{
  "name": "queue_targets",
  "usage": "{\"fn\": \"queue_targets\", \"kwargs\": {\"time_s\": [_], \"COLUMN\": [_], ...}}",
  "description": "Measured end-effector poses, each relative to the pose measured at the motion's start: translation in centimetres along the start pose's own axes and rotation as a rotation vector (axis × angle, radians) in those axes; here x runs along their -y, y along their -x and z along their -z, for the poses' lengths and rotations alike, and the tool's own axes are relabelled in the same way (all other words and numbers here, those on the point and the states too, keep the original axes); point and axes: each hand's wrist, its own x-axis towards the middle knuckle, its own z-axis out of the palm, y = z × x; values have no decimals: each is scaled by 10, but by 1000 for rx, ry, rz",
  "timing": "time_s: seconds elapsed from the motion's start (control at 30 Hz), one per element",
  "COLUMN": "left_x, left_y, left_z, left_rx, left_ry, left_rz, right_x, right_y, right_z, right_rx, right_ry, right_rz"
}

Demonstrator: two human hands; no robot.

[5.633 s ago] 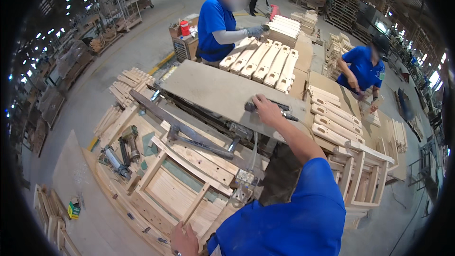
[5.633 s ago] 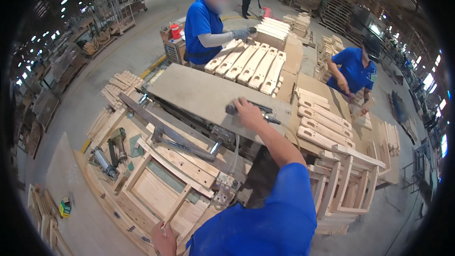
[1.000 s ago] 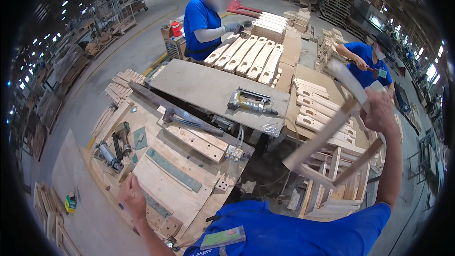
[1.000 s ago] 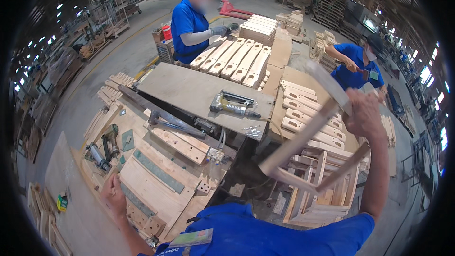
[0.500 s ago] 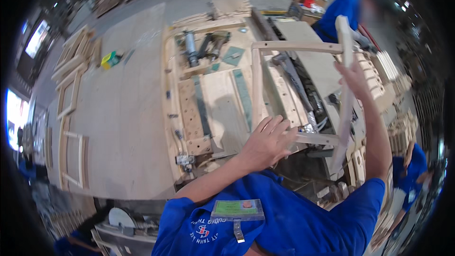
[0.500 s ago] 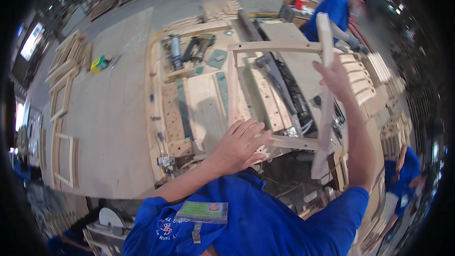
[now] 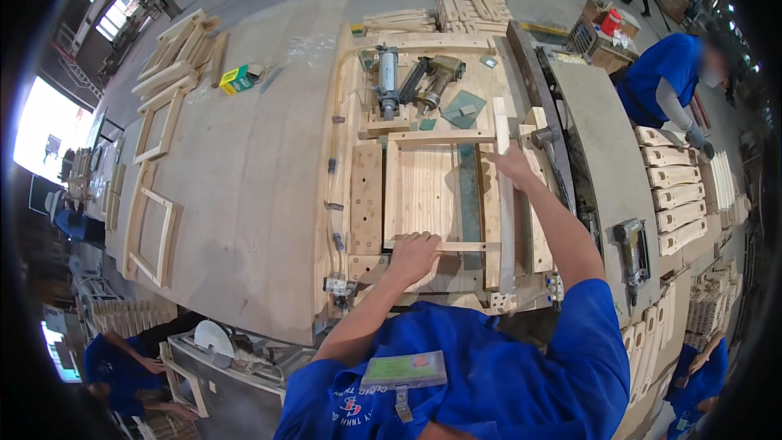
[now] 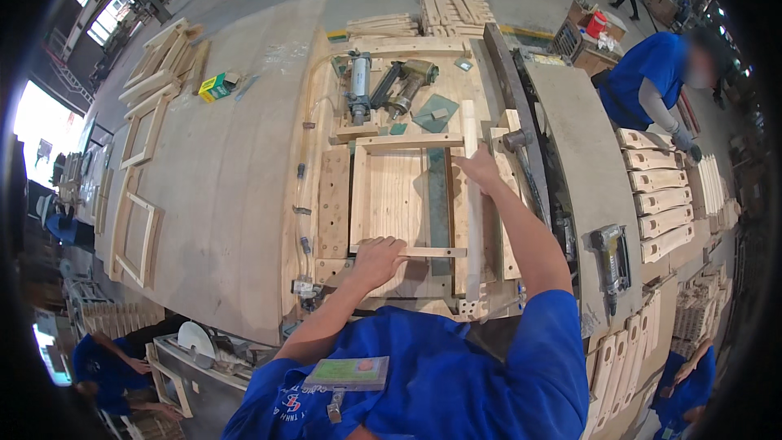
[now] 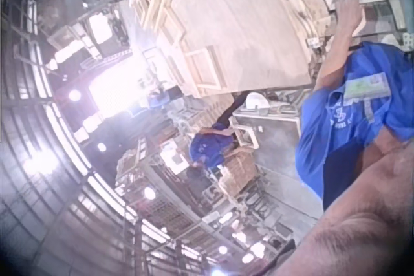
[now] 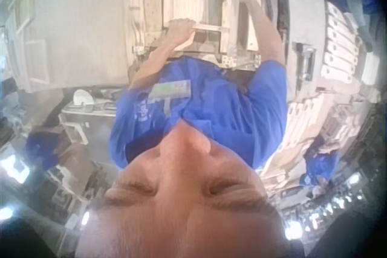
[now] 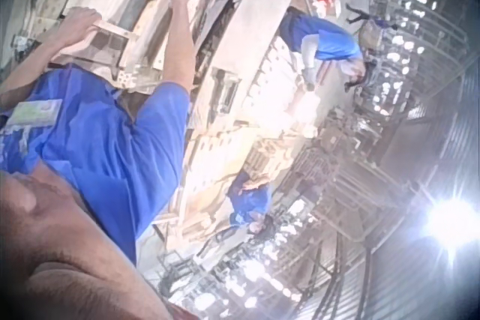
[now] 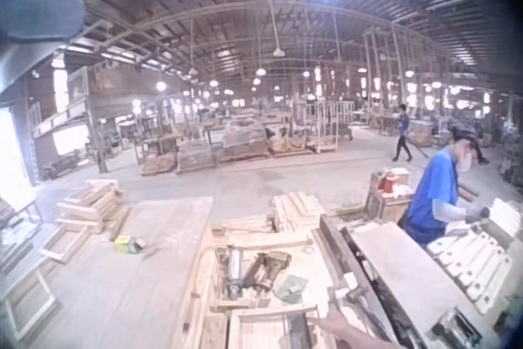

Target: The person assembles wooden chair frames on a workbench. They place wooden pieces into a jig, use a pneumatic nail gun to fasten joints, and stack the completed frames. The person repeats this process for multiple units.

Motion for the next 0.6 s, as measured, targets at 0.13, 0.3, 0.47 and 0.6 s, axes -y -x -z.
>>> {"fn": "queue_targets", "kwargs": {"time_s": [0.13,0.3,0.47,0.6], "left_x": [3,-4,-4,4], "left_y": [2,-3,12,11], "left_z": [1,-6,-21,-22], "left_rx": [8,-58,-111,-83], "left_ry": [42,32,74,40], "left_rz": [67,59,116,98], "right_x": [-8,-29,-13,-15], "right_y": [-11,-16,65,170], "right_z": [-25,-21,-46,-73], "right_rx": [4,-99,-228,373], "right_ry": [275,499,793,811], "right_rz": [-41,178,640,717]}}
